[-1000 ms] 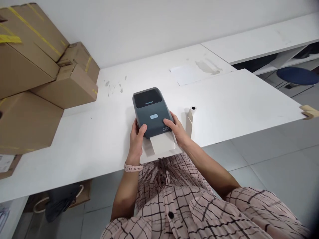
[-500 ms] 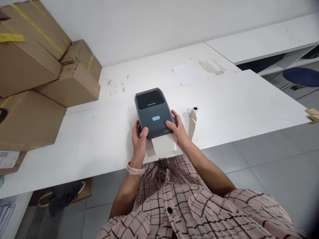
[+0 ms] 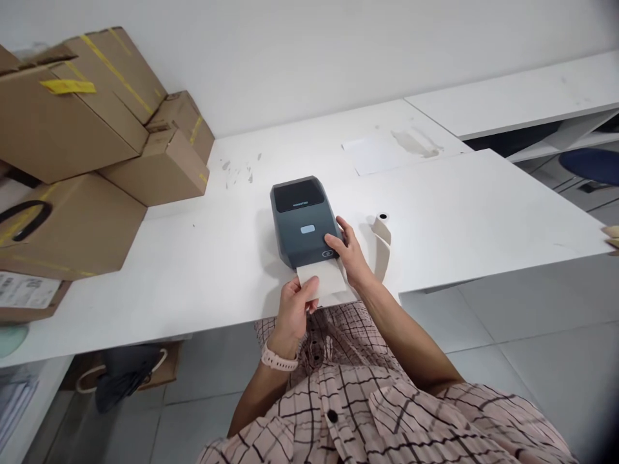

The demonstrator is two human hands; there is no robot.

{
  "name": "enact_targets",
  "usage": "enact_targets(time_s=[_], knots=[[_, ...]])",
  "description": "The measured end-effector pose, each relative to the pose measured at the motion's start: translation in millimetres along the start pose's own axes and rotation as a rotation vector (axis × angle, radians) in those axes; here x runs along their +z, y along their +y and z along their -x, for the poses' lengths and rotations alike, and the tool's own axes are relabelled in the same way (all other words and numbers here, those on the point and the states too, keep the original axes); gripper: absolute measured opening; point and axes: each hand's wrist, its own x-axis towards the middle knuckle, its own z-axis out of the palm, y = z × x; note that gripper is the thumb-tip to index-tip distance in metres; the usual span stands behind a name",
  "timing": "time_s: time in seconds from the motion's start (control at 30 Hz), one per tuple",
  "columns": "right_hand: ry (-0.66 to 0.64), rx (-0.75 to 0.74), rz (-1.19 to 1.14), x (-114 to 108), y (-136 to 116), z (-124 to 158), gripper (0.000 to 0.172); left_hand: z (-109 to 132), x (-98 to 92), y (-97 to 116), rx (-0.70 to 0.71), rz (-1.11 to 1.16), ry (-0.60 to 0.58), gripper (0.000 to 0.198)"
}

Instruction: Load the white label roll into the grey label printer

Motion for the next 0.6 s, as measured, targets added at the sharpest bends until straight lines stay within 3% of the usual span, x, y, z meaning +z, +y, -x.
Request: enact_targets(time_s=[0.1, 0.17, 0.23, 0.33, 0.5, 0.6], knots=[[0.040, -0.379, 0.363, -2.1, -18.9, 4.4, 0.059, -1.8, -9.0, -10.5, 0.009, -0.112, 0.019, 0.049], [-0.039, -0.638, 0.590, -1.0, -31.3, 7.2, 0.046, -2.8, -15.4, -16.8, 0.020, -0.165, 0.009, 0.049], [-0.180, -0.749, 0.739, 2.9, -39.4, 8.5, 0.043, -3.0, -20.8, -19.4, 0.043, -0.189, -0.015, 0.047], [-0.310, -0.710, 0.846, 11.8, -43.2, 7.2, 0.041, -2.1, -26.7, -15.1, 0.143, -0.225, 0.027, 0.046], [-0.354, -0.676, 0.852, 11.8, -45.8, 6.8, 0.034, -7.0, -30.8, 4.1, 0.502, -0.286, 0.394, 0.031], [-0.256, -0.601, 0.710, -4.8, -41.5, 16.8, 0.046, -12.5, -29.9, 11.5, 0.538, -0.333, 0.326, 0.052]])
